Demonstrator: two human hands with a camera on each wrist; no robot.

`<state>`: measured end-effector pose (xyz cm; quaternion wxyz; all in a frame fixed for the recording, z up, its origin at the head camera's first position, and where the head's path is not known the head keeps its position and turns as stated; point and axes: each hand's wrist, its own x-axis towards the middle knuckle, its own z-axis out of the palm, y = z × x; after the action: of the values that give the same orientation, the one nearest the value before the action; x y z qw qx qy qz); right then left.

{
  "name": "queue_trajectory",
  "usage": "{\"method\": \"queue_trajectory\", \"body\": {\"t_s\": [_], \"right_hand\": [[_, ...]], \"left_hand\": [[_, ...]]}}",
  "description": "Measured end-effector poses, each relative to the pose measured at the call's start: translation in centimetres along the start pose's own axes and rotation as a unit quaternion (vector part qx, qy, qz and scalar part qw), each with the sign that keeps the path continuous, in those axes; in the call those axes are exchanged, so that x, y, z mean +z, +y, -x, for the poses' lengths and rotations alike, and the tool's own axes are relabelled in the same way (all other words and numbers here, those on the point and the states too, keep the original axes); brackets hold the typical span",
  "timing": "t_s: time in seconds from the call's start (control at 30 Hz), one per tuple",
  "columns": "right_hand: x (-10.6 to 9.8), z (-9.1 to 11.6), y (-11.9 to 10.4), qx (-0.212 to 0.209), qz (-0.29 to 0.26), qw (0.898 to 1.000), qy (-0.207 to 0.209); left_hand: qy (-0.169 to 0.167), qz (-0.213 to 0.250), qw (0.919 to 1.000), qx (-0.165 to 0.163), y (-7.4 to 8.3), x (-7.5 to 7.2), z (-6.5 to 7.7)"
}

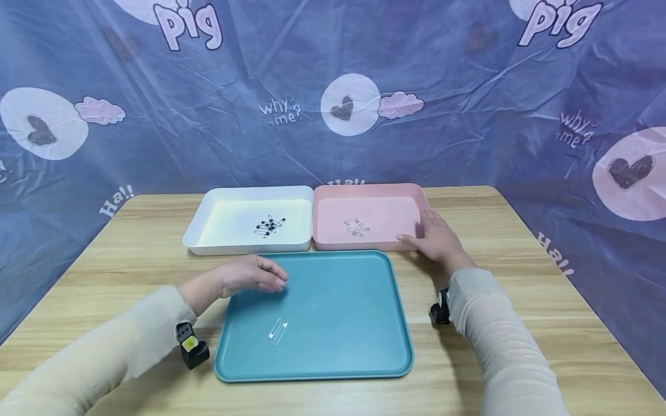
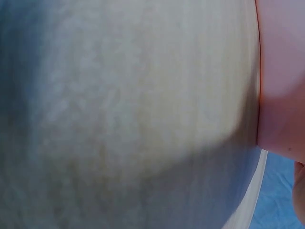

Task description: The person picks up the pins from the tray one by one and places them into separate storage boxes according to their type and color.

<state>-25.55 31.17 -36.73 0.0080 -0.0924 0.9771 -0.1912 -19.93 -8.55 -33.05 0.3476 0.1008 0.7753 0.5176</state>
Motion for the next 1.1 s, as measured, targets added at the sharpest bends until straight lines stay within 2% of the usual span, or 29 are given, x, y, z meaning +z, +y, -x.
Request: {"method": "queue_trajectory", "body": {"t_s": [0.2,0.37,0.53,0.8,0.93,1.1], "right_hand": [[0.1,-0.1,-0.1,0.005,0.004,1.0,-0.001],[0.2,-0.3,-0.2,0.009,0.002,1.0,-0.001],[0.1,-0.5,-0.4,0.022,-0.003,1.0,-0.003],[0.1,-0.5,-0.4,0.024,-0.01,1.0,-0.006],[0.2,-0.5,-0.3,0.024,-0.009,1.0,-0.009],[0.2,-0.6,-0.2,0.022,-0.005,1.0,-0.011]], "left_hand": [[-0.011,0.005,0.9999,-0.009,-1.1,0.2,-0.1],[-0.03,-0.014,0.9993,-0.015,-1.7,0.1,-0.1],[-0.045,-0.052,0.9976,-0.01,-2.0,0.0,-0.1],[-0.029,-0.128,0.9913,-0.014,-2.5,0.8,0.7],[-0.013,-0.177,0.9841,-0.006,-2.7,1.4,1.0],[0.016,-0.26,0.9656,0.008,-2.7,2.1,1.4]]}}
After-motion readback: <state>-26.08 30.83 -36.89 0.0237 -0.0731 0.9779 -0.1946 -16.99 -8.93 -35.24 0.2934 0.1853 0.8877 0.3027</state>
